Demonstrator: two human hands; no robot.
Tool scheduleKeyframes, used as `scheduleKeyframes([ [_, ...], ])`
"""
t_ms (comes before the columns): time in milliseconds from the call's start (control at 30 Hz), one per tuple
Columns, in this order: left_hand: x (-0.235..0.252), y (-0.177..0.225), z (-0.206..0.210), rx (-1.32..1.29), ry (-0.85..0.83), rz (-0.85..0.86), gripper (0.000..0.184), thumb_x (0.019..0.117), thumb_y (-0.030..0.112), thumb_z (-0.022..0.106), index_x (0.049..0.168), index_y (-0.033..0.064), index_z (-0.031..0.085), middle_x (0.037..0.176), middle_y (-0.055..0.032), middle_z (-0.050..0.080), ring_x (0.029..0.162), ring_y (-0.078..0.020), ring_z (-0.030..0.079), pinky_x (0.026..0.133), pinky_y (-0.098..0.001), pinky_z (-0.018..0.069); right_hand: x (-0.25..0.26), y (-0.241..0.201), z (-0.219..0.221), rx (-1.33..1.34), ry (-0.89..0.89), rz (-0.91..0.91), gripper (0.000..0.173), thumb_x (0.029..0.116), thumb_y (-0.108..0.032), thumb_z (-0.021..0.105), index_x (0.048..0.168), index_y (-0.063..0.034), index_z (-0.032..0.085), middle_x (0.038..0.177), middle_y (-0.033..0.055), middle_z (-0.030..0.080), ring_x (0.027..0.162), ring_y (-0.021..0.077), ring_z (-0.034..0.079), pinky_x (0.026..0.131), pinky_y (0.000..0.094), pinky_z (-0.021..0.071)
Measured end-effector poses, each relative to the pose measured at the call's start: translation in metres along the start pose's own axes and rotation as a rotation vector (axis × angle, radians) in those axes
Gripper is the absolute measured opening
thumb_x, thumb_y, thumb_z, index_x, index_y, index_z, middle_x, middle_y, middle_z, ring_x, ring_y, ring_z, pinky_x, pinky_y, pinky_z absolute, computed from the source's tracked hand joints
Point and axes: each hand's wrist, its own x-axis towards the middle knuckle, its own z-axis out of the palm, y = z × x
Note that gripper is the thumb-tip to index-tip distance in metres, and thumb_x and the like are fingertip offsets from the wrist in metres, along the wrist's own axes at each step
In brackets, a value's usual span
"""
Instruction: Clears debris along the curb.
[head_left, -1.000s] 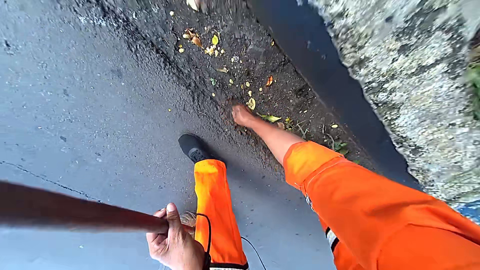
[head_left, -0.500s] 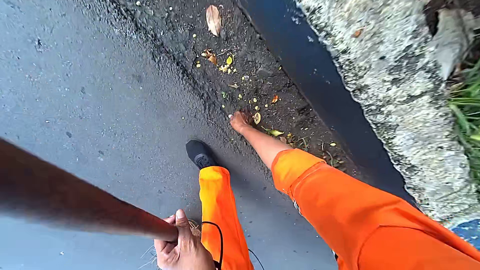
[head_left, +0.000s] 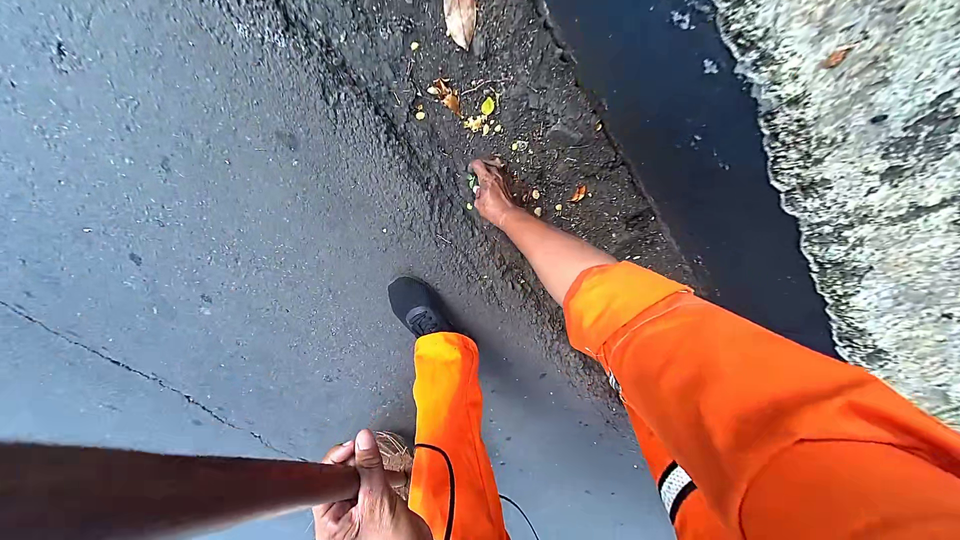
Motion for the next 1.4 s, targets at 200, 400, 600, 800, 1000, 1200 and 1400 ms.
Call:
scheduleKeyframes([
  [200, 0.007, 0.001, 0.0, 0.012, -0.028, -0.02, 0.021, 0.0929, -0.011, 0.055, 0.09, 0.0093, 0.06, 0.072, 0.0132, 0.063, 0.059, 0.0083, 0.061, 0.052, -0.0104, 0.0534, -0.002, 0.005, 0.005, -0.186, -0.064, -0.119, 0.042, 0.1018, 0.005, 0.048, 0.143, 0.0013, 0.05, 0.14, 0.0345, 0.053, 0.119, 0.0542, 0.062, 0.1, 0.0644, 0.0496],
  [400, -0.001, 0.007, 0.005, 0.016, -0.016, -0.025, 0.018, 0.0901, -0.01, 0.061, 0.088, 0.007, 0.062, 0.073, 0.0103, 0.065, 0.066, 0.0064, 0.061, 0.062, -0.01, 0.0513, -0.019, 0.013, -0.015, -0.132, -0.206, -0.126, 0.039, 0.0946, 0.004, 0.06, 0.133, 0.0041, 0.06, 0.124, 0.0336, 0.065, 0.12, 0.052, 0.062, 0.103, 0.0672, 0.0469],
  [600, -0.005, 0.017, 0.001, -0.015, -0.072, -0.054, 0.008, 0.0899, -0.002, 0.069, 0.095, 0.0, 0.063, 0.075, 0.0058, 0.061, 0.066, 0.0046, 0.059, 0.063, -0.012, 0.0501, -0.194, 0.073, -0.071, -0.136, -0.309, 0.144, 0.042, 0.0996, -0.003, 0.056, 0.14, 0.0066, 0.056, 0.14, 0.034, 0.057, 0.134, 0.0497, 0.053, 0.113, 0.0635, 0.041],
  [800, 0.025, 0.051, -0.031, 0.441, -0.351, -0.121, 0.035, 0.1014, 0.016, 0.061, 0.134, 0.0052, 0.065, 0.111, -0.0251, 0.071, 0.104, -0.043, 0.068, 0.09, -0.0643, 0.049, -0.333, -0.018, -0.221, -0.024, -0.12, 0.169, 0.03, 0.1073, -0.021, 0.056, 0.11, 0.0068, 0.068, 0.097, 0.0246, 0.07, 0.085, 0.0356, 0.071, 0.084, 0.053, 0.0572],
  [1000, 0.045, 0.105, -0.123, 0.569, -0.753, -0.092, 0.029, 0.1037, 0.022, 0.055, 0.123, 0.0055, 0.069, 0.111, -0.0234, 0.072, 0.106, -0.0409, 0.069, 0.092, -0.0609, 0.052, -0.507, -0.184, -0.406, 0.382, 0.355, 0.017, 0.021, 0.1074, -0.007, 0.05, 0.116, 0.0082, 0.062, 0.081, 0.0148, 0.069, 0.06, 0.0173, 0.066, 0.057, 0.0333, 0.0576],
  [1200, 0.035, 0.195, -0.251, 0.629, -0.882, 0.059, 0.029, 0.1012, 0.019, 0.057, 0.125, 0.0073, 0.069, 0.115, -0.0216, 0.072, 0.11, -0.0391, 0.068, 0.096, -0.0592, 0.0513, -0.636, -0.322, -0.483, 0.758, 0.55, -0.315, 0.029, 0.1049, -0.016, 0.05, 0.127, 0.0026, 0.055, 0.099, 0.0067, 0.069, 0.072, 0.0133, 0.07, 0.063, 0.0308, 0.0612],
  [1400, 0.009, 0.263, -0.315, 0.73, -1.076, 0.394, 0.031, 0.1038, 0.023, 0.053, 0.128, 0.0084, 0.066, 0.12, -0.0205, 0.07, 0.115, -0.0381, 0.066, 0.099, -0.0593, 0.0503, -0.748, -0.376, -0.552, 1.095, 0.449, -0.829, 0.125, 0.0719, -0.087, 0.065, 0.162, -0.0154, 0.017, 0.152, 0.011, 0.053, 0.132, 0.0321, 0.06, 0.103, 0.055, 0.0552],
])
